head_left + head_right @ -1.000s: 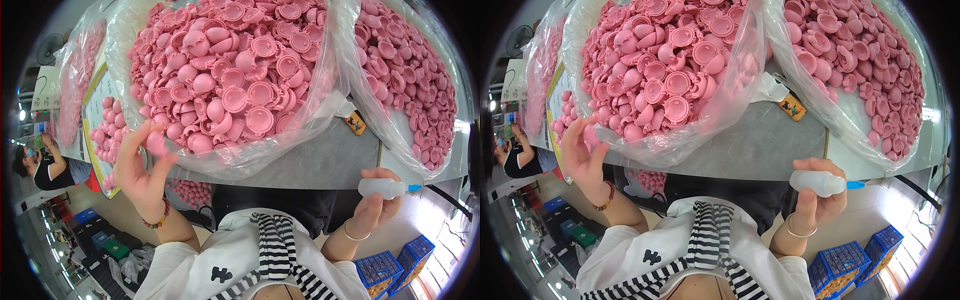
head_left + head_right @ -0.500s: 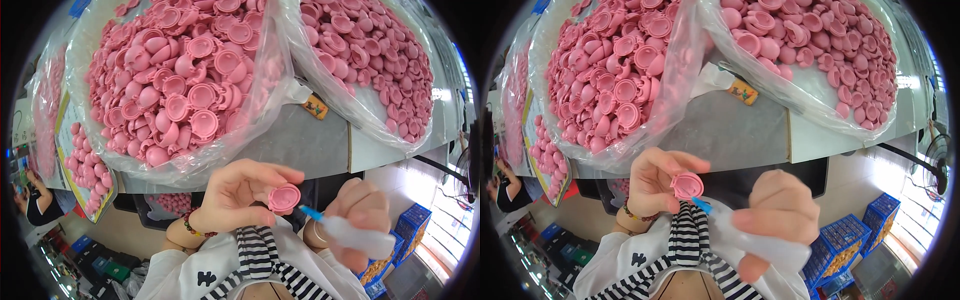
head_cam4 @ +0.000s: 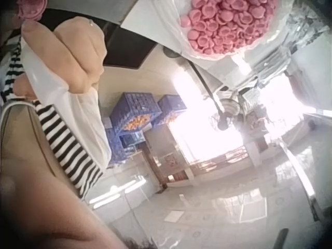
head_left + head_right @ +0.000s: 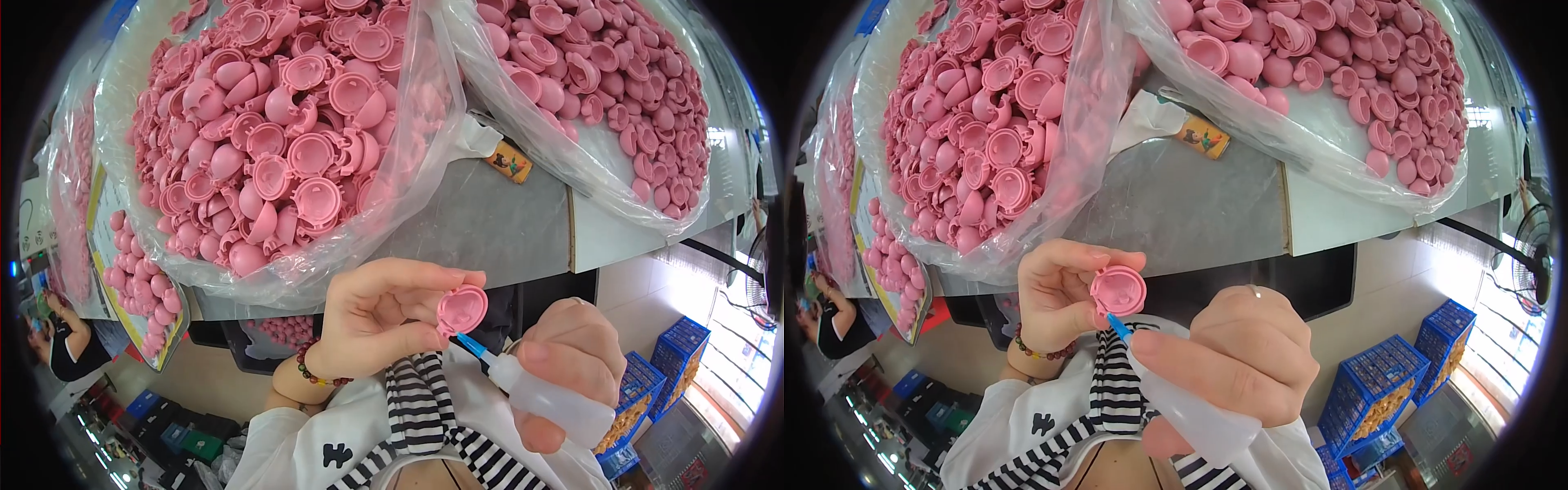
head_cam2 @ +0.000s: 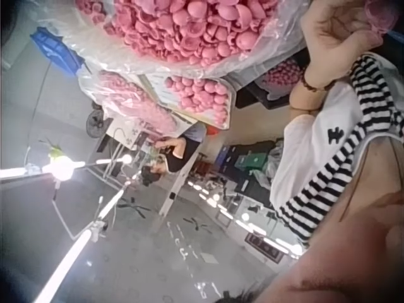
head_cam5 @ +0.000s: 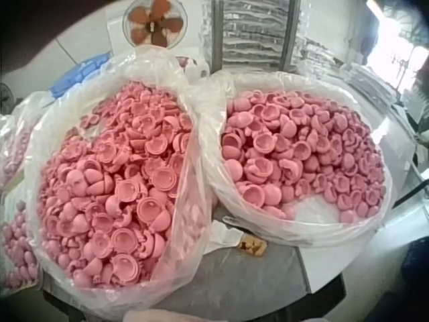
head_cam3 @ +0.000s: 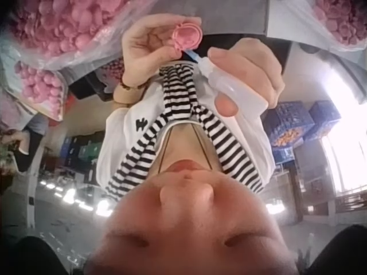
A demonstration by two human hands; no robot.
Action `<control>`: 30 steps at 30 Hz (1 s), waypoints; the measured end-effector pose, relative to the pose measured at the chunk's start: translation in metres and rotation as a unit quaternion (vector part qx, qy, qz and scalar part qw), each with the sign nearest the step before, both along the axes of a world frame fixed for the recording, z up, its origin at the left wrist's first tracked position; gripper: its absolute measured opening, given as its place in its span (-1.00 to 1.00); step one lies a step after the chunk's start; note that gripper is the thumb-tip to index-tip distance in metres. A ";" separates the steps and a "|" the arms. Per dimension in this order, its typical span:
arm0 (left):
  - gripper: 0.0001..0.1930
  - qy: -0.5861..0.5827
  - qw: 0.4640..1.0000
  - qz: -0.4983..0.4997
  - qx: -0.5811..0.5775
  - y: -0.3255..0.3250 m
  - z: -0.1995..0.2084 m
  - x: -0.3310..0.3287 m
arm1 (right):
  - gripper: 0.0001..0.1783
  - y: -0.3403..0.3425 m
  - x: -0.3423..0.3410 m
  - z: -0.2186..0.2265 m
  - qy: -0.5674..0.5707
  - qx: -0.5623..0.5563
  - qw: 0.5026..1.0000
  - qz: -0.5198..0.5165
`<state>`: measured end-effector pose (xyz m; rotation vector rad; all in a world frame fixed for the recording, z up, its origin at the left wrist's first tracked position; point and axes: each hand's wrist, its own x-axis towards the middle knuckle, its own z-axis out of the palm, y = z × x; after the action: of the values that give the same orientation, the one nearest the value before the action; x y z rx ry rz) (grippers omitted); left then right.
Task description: Assembling pink plastic toy components by applying glue and joining halves.
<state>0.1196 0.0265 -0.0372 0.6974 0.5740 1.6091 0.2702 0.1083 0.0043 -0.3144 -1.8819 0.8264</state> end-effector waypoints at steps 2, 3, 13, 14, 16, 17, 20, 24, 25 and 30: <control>-0.53 0.024 0.997 0.015 -0.067 -0.001 0.003 0.001 | -0.34 -0.001 0.000 0.001 -0.002 0.001 1.000 -0.001; -0.53 0.024 0.997 0.014 -0.068 -0.001 0.004 0.002 | -0.33 -0.002 0.000 0.001 0.007 -0.007 1.000 -0.019; -0.53 0.026 0.997 0.019 -0.068 -0.002 0.005 0.002 | -0.30 0.003 0.001 -0.003 0.026 0.000 0.999 -0.042; -0.54 0.025 0.997 0.022 -0.068 -0.001 0.006 0.002 | -0.30 0.003 0.002 -0.003 0.026 0.001 0.999 -0.042; -0.54 0.033 0.997 0.024 -0.069 -0.001 0.005 0.002 | -0.29 0.005 0.001 -0.007 0.020 0.012 0.999 -0.040; -0.54 0.041 0.996 0.026 -0.069 -0.002 0.005 0.001 | -0.29 0.003 0.000 -0.008 0.021 0.013 0.999 -0.040; -0.57 0.055 0.998 0.014 0.001 -0.001 0.000 -0.003 | -0.42 0.002 -0.003 -0.007 0.051 -0.029 0.994 -0.090; -0.60 0.087 0.993 0.082 0.016 0.000 0.004 0.000 | -0.42 0.001 0.000 -0.009 0.041 -0.002 0.992 -0.119; -0.60 0.103 0.991 0.090 0.013 -0.001 0.002 0.000 | -0.42 0.001 0.000 -0.011 0.044 -0.021 0.994 -0.102; -0.58 0.072 0.995 0.070 0.007 0.000 0.005 0.005 | -0.42 0.009 0.009 -0.008 0.099 -0.055 0.994 -0.002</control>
<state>0.1249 0.0262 -0.0322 0.8034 0.7299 1.7034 0.2787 0.1176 -0.0037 -0.2932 -1.6538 0.9260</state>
